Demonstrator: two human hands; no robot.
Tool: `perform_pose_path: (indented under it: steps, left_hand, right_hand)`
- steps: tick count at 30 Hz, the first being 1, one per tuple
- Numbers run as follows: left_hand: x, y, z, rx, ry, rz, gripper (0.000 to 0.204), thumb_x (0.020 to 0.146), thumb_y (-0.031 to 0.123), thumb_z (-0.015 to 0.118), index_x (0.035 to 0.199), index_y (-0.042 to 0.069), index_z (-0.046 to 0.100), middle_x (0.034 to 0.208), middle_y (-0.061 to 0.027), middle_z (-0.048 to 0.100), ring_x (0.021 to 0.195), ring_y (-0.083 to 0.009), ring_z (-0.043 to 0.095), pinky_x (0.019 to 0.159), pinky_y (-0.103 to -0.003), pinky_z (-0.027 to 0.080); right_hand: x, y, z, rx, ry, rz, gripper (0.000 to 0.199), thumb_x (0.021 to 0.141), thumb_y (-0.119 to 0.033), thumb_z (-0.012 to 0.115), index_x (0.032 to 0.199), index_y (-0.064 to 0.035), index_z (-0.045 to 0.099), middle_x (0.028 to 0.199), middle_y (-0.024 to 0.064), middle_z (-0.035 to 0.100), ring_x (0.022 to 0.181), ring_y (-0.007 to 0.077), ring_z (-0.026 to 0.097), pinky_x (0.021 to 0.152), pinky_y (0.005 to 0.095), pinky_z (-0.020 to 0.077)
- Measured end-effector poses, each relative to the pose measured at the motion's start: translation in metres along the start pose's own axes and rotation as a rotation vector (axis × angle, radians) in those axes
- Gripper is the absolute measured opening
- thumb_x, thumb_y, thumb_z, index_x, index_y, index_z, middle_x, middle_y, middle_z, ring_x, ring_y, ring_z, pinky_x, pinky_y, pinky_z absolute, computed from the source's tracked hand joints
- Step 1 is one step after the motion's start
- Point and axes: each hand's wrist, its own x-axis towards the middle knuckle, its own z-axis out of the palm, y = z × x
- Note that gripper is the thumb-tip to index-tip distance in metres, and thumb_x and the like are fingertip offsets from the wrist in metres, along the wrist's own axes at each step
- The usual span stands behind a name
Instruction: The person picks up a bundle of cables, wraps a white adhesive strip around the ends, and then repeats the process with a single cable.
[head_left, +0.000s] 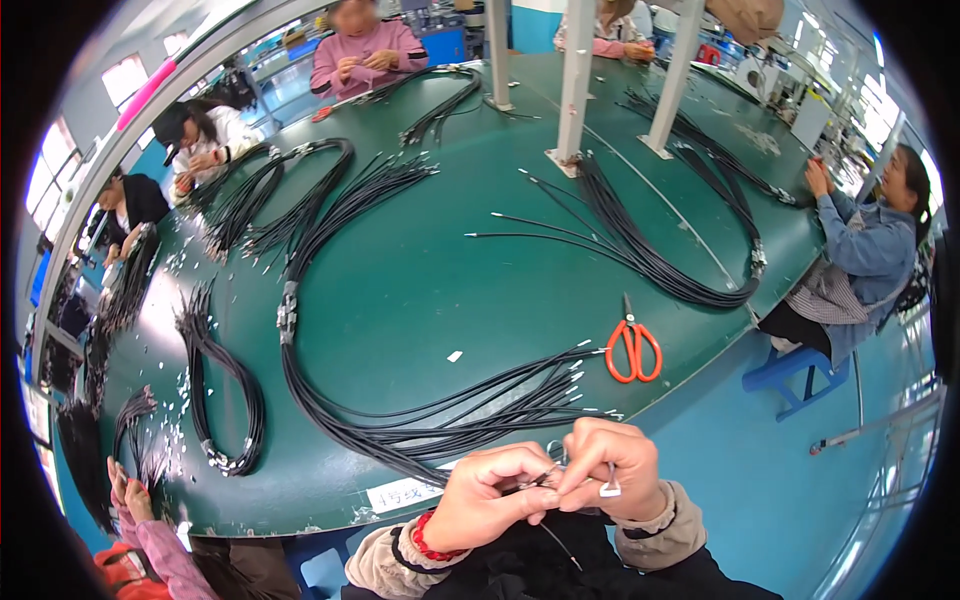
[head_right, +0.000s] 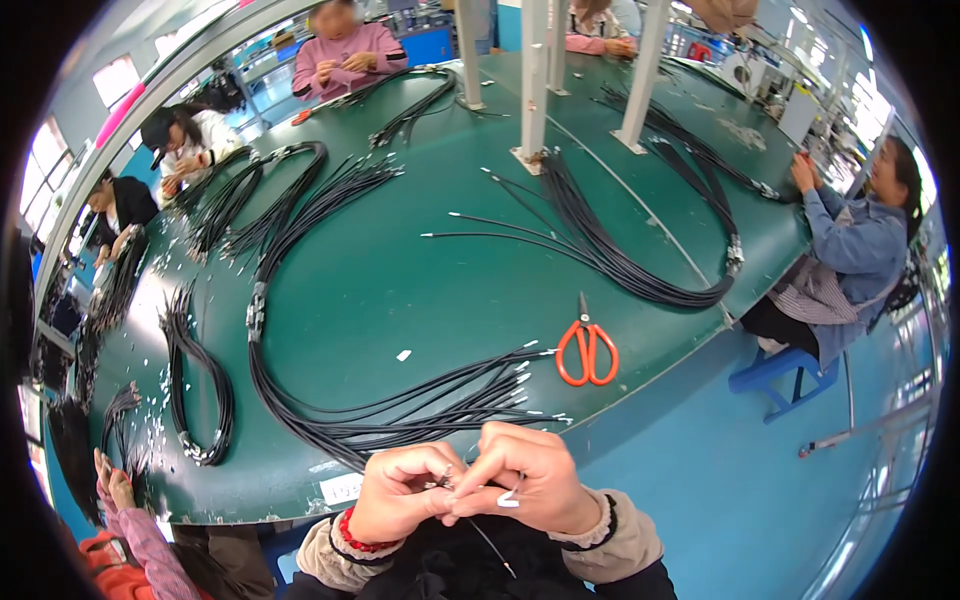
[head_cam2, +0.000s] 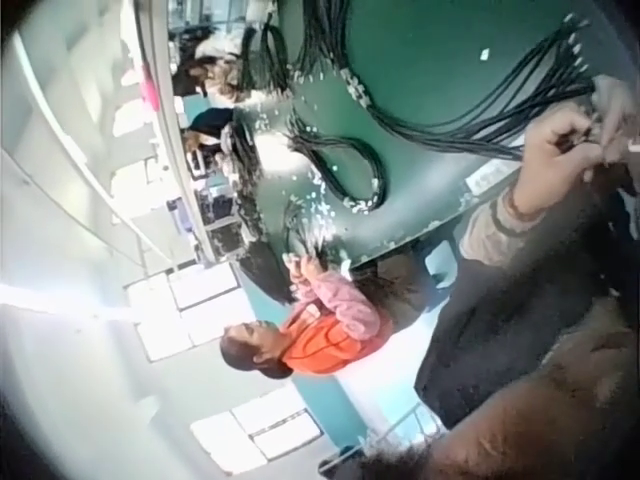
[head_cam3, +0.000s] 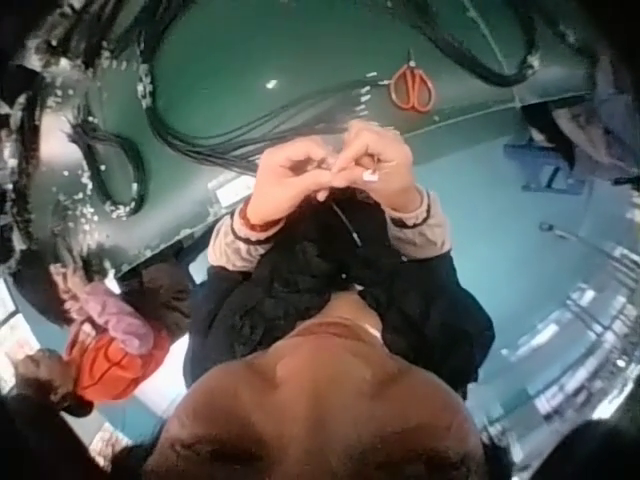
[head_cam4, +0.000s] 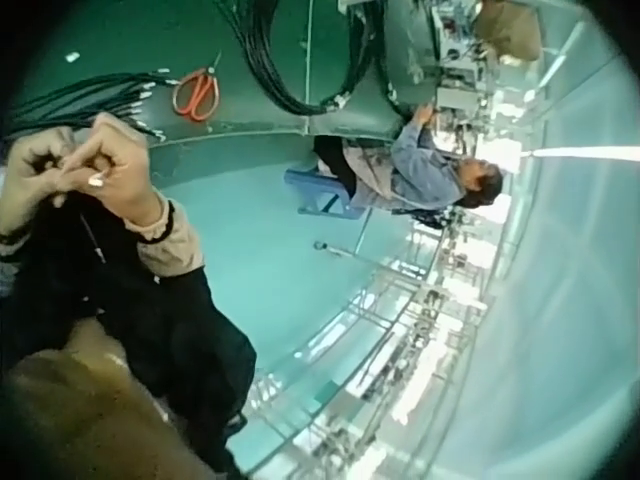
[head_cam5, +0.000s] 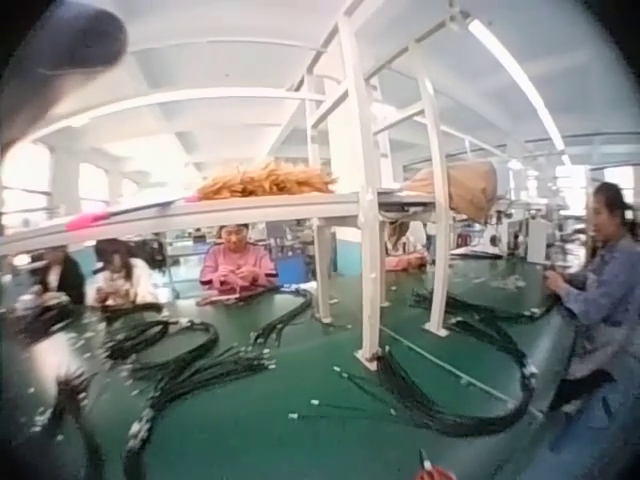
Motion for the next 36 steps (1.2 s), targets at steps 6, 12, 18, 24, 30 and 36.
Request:
perform_pose_path:
  steps: [6, 12, 18, 24, 30, 36]
  left_hand:
    - [0.005, -0.017, 0.001, -0.059, 0.109, -0.013, 0.013, 0.082, -0.003, 0.060, 0.093, -0.006, 0.056, 0.082, -0.0056, 0.054, 0.066, -0.0086, 0.055, 0.056, -0.020, 0.043]
    - [0.014, -0.046, -0.009, 0.087, 0.342, 0.102, 0.019, 0.076, -0.001, 0.067, 0.091, -0.005, 0.056, 0.082, -0.0081, 0.055, 0.063, -0.0104, 0.055, 0.054, -0.021, 0.044]
    - [0.023, -0.058, -0.024, 0.352, 0.258, 0.244, 0.027, 0.069, -0.004, 0.071, 0.092, -0.003, 0.057, 0.086, -0.0085, 0.057, 0.066, -0.0112, 0.056, 0.055, -0.020, 0.044]
    - [0.028, -0.047, -0.015, 0.302, 0.231, 0.191, 0.028, 0.068, -0.009, 0.071, 0.091, -0.003, 0.056, 0.087, -0.0114, 0.060, 0.074, -0.0146, 0.060, 0.060, -0.021, 0.048]
    - [0.038, -0.034, 0.000, 0.297, 0.276, 0.146, 0.027, 0.069, -0.012, 0.067, 0.091, -0.003, 0.054, 0.087, -0.0133, 0.062, 0.078, -0.0162, 0.063, 0.064, -0.024, 0.051]
    - [0.045, -0.023, 0.025, 0.224, 0.387, 0.149, 0.026, 0.070, -0.012, 0.066, 0.091, -0.003, 0.053, 0.086, -0.0138, 0.063, 0.078, -0.0152, 0.063, 0.065, -0.025, 0.053]
  right_hand:
    - [-0.016, 0.017, -0.008, -0.057, 0.040, 0.092, 0.047, 0.057, -0.026, 0.082, 0.089, -0.0018, 0.059, 0.062, -0.0037, 0.035, 0.053, 0.0062, 0.030, 0.048, 0.0230, 0.0230]
    - [-0.025, 0.049, -0.021, -0.232, 0.094, 0.234, 0.094, 0.050, -0.039, 0.085, 0.125, -0.0024, 0.041, 0.067, -0.0017, 0.031, 0.061, 0.0093, 0.031, 0.052, 0.0229, 0.0285]
    - [-0.016, 0.054, -0.019, -0.484, 0.008, 0.191, 0.116, 0.043, -0.055, 0.080, 0.134, -0.0011, 0.030, 0.073, 0.0010, 0.033, 0.064, 0.0120, 0.033, 0.056, 0.0258, 0.0309]
    - [-0.006, 0.041, -0.025, -0.597, -0.021, 0.104, 0.116, 0.044, -0.056, 0.078, 0.133, 0.0007, 0.032, 0.076, 0.0034, 0.035, 0.064, 0.0147, 0.035, 0.056, 0.0284, 0.0323]
    - [0.002, 0.027, -0.028, -0.739, -0.079, 0.002, 0.106, 0.050, -0.054, 0.075, 0.131, 0.0013, 0.035, 0.078, 0.0062, 0.038, 0.067, 0.0191, 0.040, 0.058, 0.0307, 0.0368]
    - [0.005, 0.001, -0.035, -0.784, -0.080, 0.028, 0.101, 0.053, -0.051, 0.074, 0.131, 0.0011, 0.036, 0.081, 0.0084, 0.040, 0.069, 0.0215, 0.041, 0.060, 0.0317, 0.0390]
